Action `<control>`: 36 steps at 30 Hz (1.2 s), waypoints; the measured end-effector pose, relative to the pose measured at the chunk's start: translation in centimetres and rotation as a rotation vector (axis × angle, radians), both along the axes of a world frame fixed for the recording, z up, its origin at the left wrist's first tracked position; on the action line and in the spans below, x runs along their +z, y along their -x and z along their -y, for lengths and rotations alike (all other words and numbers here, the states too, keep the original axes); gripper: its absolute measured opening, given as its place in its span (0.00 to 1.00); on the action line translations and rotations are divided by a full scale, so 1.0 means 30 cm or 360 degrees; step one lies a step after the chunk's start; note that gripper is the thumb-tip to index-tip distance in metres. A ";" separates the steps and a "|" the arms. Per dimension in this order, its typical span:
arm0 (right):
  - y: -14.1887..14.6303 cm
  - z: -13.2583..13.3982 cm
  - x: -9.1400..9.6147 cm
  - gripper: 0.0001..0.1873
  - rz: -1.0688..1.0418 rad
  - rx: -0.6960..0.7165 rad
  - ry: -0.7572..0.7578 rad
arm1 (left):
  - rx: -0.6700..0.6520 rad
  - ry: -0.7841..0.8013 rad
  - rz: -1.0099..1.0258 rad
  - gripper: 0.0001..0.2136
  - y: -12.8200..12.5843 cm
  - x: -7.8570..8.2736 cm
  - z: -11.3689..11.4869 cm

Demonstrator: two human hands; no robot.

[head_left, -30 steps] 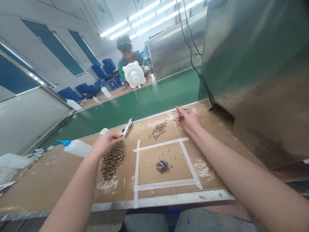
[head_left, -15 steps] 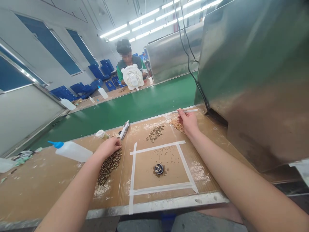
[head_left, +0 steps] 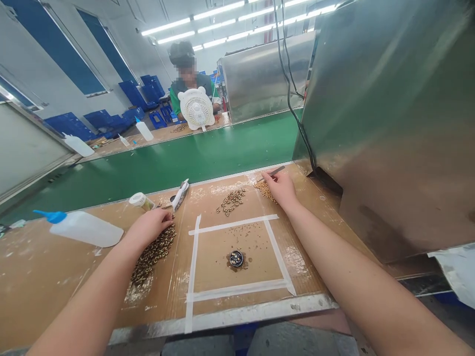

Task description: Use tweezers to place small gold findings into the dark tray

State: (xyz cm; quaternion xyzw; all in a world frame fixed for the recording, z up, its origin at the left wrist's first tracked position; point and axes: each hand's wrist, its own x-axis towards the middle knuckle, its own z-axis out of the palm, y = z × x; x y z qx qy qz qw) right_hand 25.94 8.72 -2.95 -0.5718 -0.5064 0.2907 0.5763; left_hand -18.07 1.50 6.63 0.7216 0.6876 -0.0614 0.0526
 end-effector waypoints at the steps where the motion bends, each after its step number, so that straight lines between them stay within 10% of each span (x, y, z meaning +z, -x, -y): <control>1: 0.002 -0.001 -0.002 0.17 0.0013 0.0008 0.0005 | 0.0000 0.0000 0.0009 0.09 0.001 -0.001 0.000; 19: -0.076 -0.016 0.022 0.29 -0.0051 -0.0316 -0.0073 | 0.0080 -0.0330 0.0356 0.12 -0.124 0.037 0.065; 29: -0.027 0.027 0.058 0.25 0.0313 0.0027 -0.0069 | 0.0096 -0.0200 0.2158 0.14 -0.516 -0.082 0.024; 36: -0.013 0.044 0.057 0.26 0.0613 0.0120 -0.0052 | 0.0027 0.0026 0.2493 0.13 -0.548 -0.197 0.028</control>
